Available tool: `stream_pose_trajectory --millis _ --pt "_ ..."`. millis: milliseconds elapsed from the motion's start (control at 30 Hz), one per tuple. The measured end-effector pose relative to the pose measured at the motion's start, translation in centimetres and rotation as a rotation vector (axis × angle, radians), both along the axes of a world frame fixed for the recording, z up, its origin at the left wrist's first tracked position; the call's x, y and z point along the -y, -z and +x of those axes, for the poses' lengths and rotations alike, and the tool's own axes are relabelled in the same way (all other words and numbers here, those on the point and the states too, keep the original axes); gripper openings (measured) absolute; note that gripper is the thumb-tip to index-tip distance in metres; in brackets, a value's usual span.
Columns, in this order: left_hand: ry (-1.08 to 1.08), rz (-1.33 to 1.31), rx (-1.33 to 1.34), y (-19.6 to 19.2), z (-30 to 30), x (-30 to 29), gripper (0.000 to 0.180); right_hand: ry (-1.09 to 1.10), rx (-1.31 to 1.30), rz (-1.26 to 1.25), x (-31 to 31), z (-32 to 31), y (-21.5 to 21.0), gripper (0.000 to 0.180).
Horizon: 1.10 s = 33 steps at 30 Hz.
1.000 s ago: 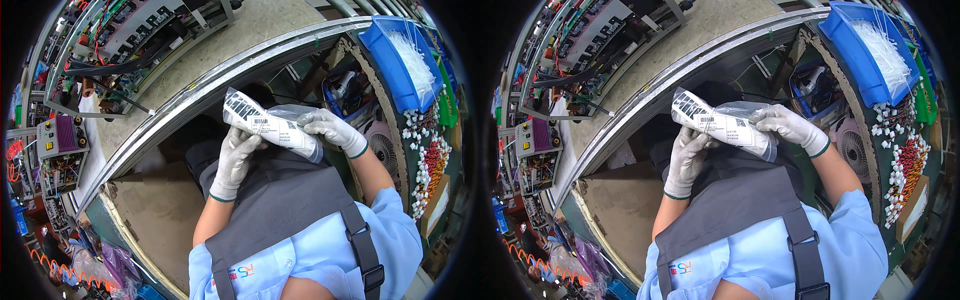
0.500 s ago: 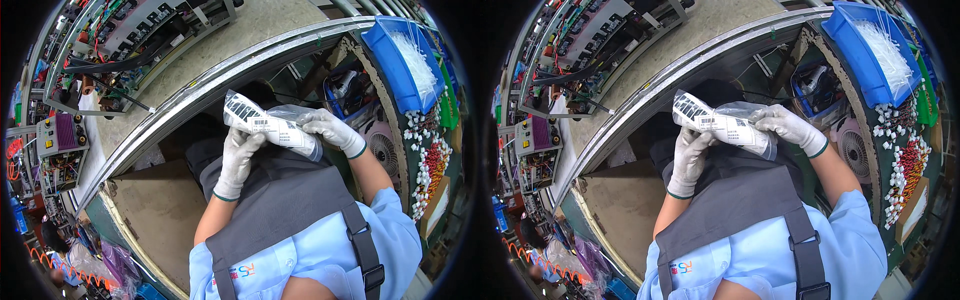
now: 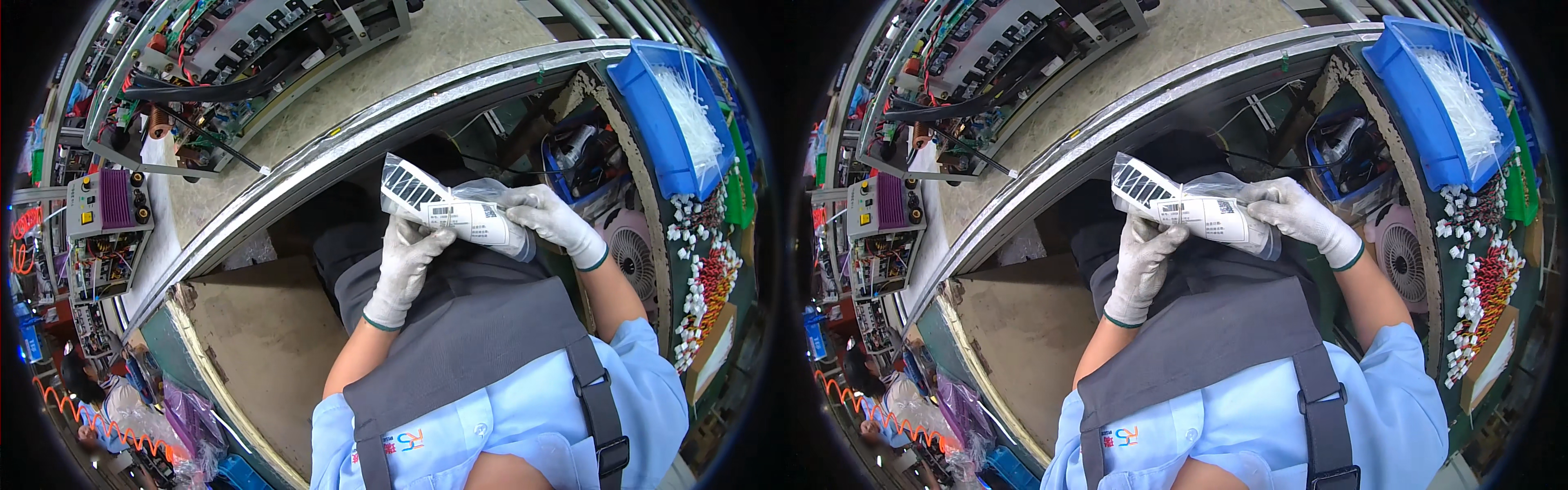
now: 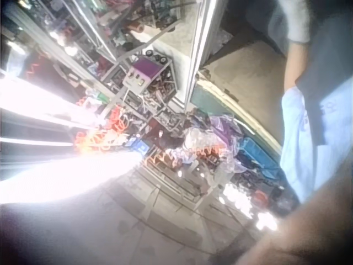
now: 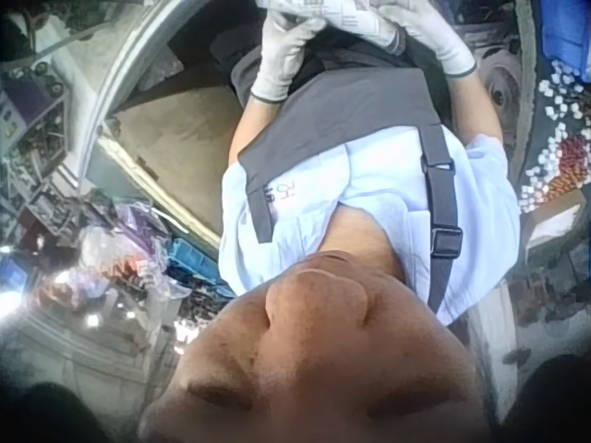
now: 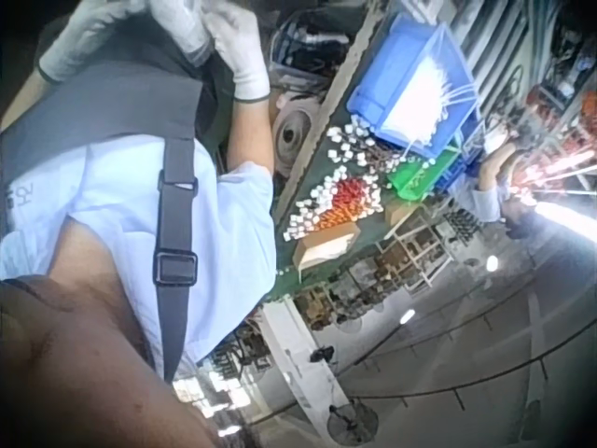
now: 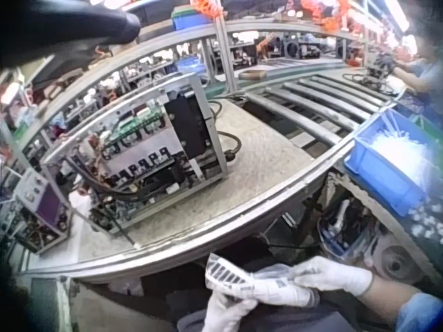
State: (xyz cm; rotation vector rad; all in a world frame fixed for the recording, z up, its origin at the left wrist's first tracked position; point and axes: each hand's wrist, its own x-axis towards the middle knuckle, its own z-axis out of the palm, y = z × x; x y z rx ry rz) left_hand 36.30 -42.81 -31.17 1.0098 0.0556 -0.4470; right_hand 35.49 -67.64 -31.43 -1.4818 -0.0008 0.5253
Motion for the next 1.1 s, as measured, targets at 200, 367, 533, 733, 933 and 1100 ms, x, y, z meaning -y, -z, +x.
stream_pose_trajectory --millis 200,367,533,733,933,1100 --pt "-0.01 -0.025 -0.024 -0.1 0.0 0.0 0.049 -0.012 -0.011 0.056 0.0 0.0 0.5 0.028" --pt "-0.026 -0.043 -0.004 -0.4 0.0 0.2 0.051 -0.003 -0.034 0.075 -0.2 0.0 0.6 0.029" --pt "-0.017 -0.037 0.006 -0.1 0.0 0.2 0.051 0.002 -0.058 0.098 -0.1 -0.1 0.6 0.03" --pt "0.003 0.002 0.031 0.8 -0.1 0.0 0.053 0.018 -0.027 0.147 -0.6 -0.1 0.4 0.027" --pt "0.0 0.015 0.036 0.6 -0.2 0.1 0.054 0.021 -0.072 0.134 -0.5 -0.1 0.9 0.027" --pt "-0.002 0.006 0.001 0.7 -0.2 0.1 0.052 -0.031 -0.047 0.139 -0.1 0.0 1.4 0.03"
